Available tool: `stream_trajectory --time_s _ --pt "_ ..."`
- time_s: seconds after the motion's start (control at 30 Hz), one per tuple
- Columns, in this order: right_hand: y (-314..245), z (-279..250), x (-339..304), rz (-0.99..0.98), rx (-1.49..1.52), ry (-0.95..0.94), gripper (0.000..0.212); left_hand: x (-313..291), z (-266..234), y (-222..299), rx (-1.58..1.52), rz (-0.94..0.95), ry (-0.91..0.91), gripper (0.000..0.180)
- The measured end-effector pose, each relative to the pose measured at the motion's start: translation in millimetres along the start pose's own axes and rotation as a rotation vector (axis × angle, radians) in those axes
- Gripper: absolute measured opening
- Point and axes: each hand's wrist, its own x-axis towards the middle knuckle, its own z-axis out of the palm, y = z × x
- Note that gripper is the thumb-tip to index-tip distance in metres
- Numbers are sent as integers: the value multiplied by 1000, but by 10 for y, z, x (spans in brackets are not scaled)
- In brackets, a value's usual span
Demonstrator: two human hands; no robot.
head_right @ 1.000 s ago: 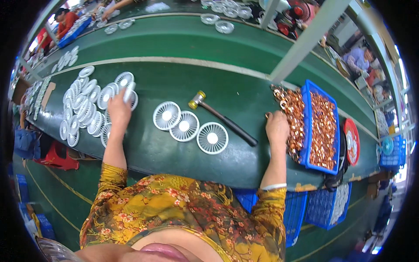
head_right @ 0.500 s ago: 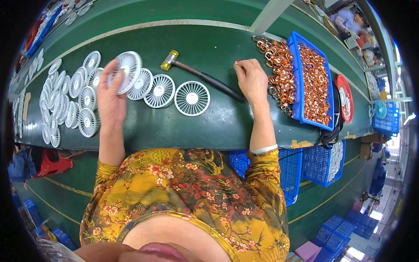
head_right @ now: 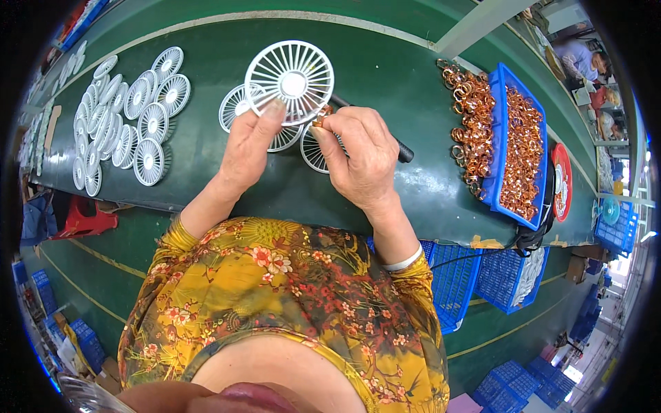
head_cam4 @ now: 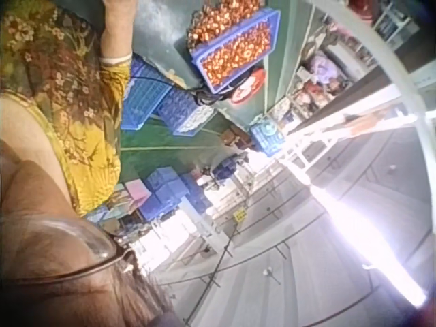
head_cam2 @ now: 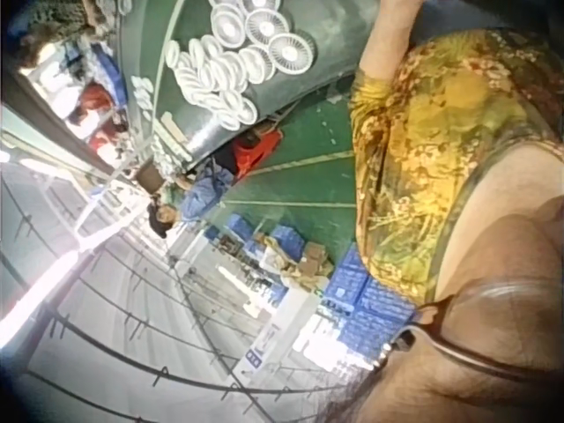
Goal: Assembling plastic fan grilles by inserting and tapping small metal components into the center using a mallet.
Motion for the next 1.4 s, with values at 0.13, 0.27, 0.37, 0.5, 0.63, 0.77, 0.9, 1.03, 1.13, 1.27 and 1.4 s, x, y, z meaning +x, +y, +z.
stream_trajectory --time_s 0.13,0.27,0.37,0.5,0.63,0.77,0.9,1.03,1.13,1.27,1.4 --pt "-83 -17 51 -54 -47 75 22 -7 50 -8 -2 82 82 37" --pt "-90 5 64 -142 -82 92 23 -42 72 -27 71 89 75 42" --pt "-85 23 61 -164 -112 96 22 -67 96 -79 38 75 66 42" --pt "-66 41 56 -120 -163 19 19 -72 32 -148 110 77 9 41" --pt "-69 78 26 -11 -155 -62 14 -103 89 -202 112 89 40 38" --pt "-66 117 -19 21 -169 -99 12 -78 42 -217 185 41 49 35" --pt "-86 122 -15 31 -203 -99 13 -65 77 -200 68 -36 86 36" --pt "-80 73 5 55 -229 -210 13 -58 106 -192 -20 -58 99 43" --pt "-67 82 -42 105 -233 -199 14 -54 115 -202 70 -29 43 44" --pt "-59 66 -71 71 -272 11 23 -42 160 -81 -92 -55 -32 49" --pt "22 -103 -123 9 -133 -48 25 -63 136 60 -237 -179 -157 51"
